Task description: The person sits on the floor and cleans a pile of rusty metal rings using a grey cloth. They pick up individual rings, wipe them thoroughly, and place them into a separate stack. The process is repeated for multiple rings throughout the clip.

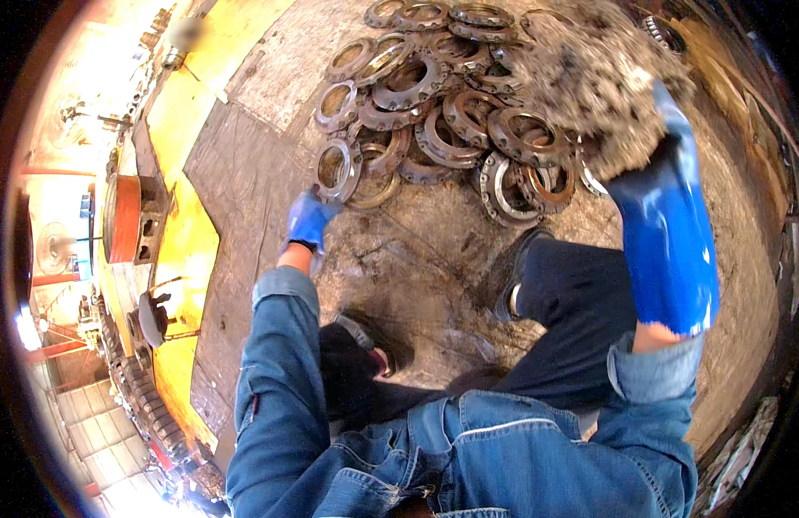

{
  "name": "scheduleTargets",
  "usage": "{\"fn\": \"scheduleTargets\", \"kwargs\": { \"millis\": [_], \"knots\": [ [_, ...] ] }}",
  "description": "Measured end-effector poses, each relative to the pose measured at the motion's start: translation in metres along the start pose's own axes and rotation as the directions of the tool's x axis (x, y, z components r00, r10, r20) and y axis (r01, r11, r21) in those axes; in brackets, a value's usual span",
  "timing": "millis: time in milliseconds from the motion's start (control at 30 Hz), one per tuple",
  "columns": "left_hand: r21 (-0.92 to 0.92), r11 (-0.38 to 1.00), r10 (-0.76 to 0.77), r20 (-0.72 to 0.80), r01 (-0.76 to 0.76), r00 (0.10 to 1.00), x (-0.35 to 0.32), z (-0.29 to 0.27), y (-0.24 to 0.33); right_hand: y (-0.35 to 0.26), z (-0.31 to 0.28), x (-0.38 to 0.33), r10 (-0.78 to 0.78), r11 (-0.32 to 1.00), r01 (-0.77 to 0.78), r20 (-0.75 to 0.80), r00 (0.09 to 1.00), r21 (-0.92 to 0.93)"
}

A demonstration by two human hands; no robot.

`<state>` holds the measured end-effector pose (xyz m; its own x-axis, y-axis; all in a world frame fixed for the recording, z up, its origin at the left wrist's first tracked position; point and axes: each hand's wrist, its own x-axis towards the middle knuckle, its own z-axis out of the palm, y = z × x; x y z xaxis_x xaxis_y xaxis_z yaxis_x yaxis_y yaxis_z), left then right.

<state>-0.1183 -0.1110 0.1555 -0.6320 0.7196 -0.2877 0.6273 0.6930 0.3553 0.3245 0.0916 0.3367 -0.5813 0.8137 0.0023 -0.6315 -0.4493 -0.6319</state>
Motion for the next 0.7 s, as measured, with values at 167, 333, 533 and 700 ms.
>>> {"fn": "scheduleTargets", "kwargs": {
  "millis": [167, 333, 533, 700],
  "knots": [
    [0.293, 0.951, -0.097, -0.013, 0.096, 0.995, 0.055, 0.066, 0.000, 0.016, 0.001, -0.020, 0.030, 0.998, -0.038, -0.141, 0.990, -0.058],
    [0.393, 0.904, -0.084, -0.227, 0.171, 0.970, 0.108, 0.128, -0.041, 0.037, 0.007, -0.023, 0.087, 0.987, -0.118, -0.252, 0.964, -0.111],
    [0.343, 0.936, -0.094, 0.026, 0.079, 0.995, 0.116, 0.106, -0.030, 0.040, 0.013, -0.028, 0.091, 0.977, -0.143, -0.298, 0.950, -0.157],
    [0.182, 0.983, 0.016, 0.039, -0.023, 0.999, 0.109, 0.064, -0.062, 0.037, 0.020, -0.023, 0.080, 0.985, -0.113, -0.234, 0.969, -0.132]
  ]
}}
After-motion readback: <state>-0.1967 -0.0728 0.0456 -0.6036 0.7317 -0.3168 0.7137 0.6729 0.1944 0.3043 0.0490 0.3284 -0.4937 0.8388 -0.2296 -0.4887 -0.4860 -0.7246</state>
